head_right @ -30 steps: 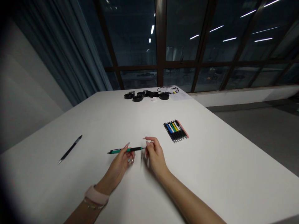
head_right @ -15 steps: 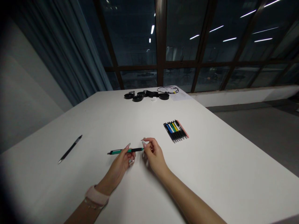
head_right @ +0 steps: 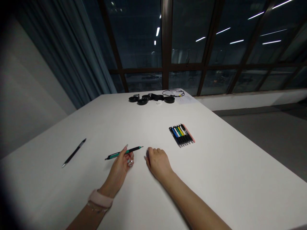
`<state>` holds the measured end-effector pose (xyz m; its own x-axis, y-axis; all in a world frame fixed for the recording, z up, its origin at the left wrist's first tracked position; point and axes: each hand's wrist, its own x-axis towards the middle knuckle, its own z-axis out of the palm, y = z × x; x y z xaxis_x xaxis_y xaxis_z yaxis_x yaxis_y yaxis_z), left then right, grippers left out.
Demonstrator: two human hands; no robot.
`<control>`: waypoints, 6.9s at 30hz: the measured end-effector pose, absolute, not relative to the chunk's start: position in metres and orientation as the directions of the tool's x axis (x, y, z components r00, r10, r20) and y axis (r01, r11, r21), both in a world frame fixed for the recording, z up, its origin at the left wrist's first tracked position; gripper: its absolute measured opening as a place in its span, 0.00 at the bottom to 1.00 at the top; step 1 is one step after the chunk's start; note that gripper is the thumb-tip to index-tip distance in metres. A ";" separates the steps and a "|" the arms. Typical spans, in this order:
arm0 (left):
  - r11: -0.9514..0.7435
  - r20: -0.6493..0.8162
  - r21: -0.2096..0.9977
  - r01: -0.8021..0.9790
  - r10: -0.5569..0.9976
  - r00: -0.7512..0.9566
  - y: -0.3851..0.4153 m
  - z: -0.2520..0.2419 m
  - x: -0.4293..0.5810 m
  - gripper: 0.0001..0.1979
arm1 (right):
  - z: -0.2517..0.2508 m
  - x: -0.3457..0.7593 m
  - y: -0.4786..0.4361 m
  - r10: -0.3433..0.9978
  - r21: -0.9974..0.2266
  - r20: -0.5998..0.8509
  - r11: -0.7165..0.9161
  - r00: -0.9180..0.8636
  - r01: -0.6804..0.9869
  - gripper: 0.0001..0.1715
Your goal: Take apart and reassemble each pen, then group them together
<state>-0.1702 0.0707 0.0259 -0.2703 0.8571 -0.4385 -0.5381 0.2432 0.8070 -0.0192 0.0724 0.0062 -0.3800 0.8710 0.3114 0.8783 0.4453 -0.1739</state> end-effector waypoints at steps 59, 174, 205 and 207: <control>0.275 -0.416 0.838 -0.471 0.881 -0.226 0.071 0.023 -0.166 0.23 | 0.018 -0.005 0.081 0.980 -0.831 -0.187 -0.194 -0.067 -0.522 0.26; 0.127 -0.112 0.985 0.119 0.986 -0.125 0.067 0.005 -0.173 0.30 | 0.014 -0.010 0.063 0.950 -0.946 0.167 0.229 -0.264 0.227 0.26; 0.153 -0.157 0.988 -0.036 0.979 -0.128 0.067 0.008 -0.171 0.30 | 0.014 -0.007 0.065 0.937 -0.912 0.295 0.335 -0.187 0.236 0.18; 0.152 -0.154 0.988 -0.028 0.981 -0.120 0.067 0.010 -0.170 0.30 | 0.014 -0.007 0.065 0.941 -0.916 0.270 0.316 -0.204 0.248 0.22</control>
